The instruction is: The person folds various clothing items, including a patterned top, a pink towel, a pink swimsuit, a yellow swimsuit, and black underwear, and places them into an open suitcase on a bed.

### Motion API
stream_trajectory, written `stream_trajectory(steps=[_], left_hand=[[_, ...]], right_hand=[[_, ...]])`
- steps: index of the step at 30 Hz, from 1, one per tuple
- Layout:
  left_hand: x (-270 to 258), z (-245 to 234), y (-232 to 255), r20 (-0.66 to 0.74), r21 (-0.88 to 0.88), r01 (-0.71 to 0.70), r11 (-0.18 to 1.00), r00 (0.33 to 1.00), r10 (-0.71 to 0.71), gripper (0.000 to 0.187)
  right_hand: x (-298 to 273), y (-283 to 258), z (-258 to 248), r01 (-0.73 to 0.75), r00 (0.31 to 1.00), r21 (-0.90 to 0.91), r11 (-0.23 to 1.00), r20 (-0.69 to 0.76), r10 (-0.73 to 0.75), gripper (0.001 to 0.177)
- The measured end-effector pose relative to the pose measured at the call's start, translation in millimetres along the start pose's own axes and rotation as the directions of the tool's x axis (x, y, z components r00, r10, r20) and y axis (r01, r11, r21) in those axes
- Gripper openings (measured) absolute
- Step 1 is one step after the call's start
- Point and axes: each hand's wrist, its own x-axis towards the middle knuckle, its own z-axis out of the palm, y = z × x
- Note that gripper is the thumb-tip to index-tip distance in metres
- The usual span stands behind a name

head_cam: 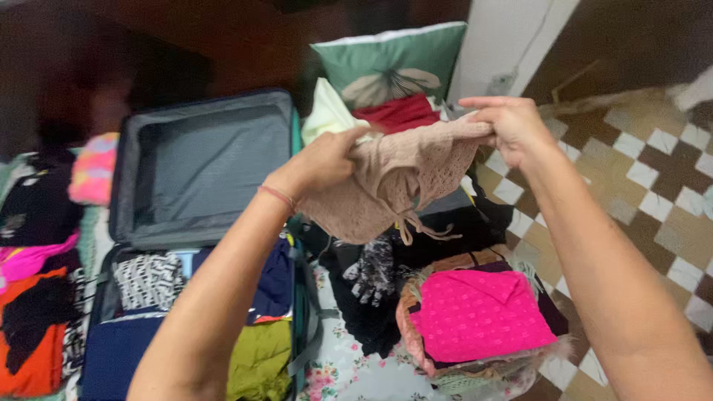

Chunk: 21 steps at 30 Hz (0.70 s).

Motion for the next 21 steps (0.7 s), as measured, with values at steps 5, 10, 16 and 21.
stream_trajectory(steps=[5,10,16,21], left_hand=[[-81,-76,88,0.035,-0.008,-0.144,0.989,0.989,0.145,0.061],[-147,-109,94,0.077,0.439,0.001,0.898,0.996,-0.039,0.031],[-232,-130,71,-0.040,0.441,-0.032,0.897,0.998,0.056,0.055],[-283,-133,21,-0.209,0.403,-0.130,0.906,0.951,0.229,0.043]], right_hand=[[-46,-42,24,0.057,0.988,0.137,0.989,0.135,-0.076,0.025],[-104,-68,56,0.071,0.961,0.214,0.974,0.246,-0.125,0.022],[-212,-62,140,0.201,0.955,0.208,0.957,0.175,-0.238,0.026],[-337,-12,234,0.331,0.929,0.342,0.879,0.044,-0.367,0.021]])
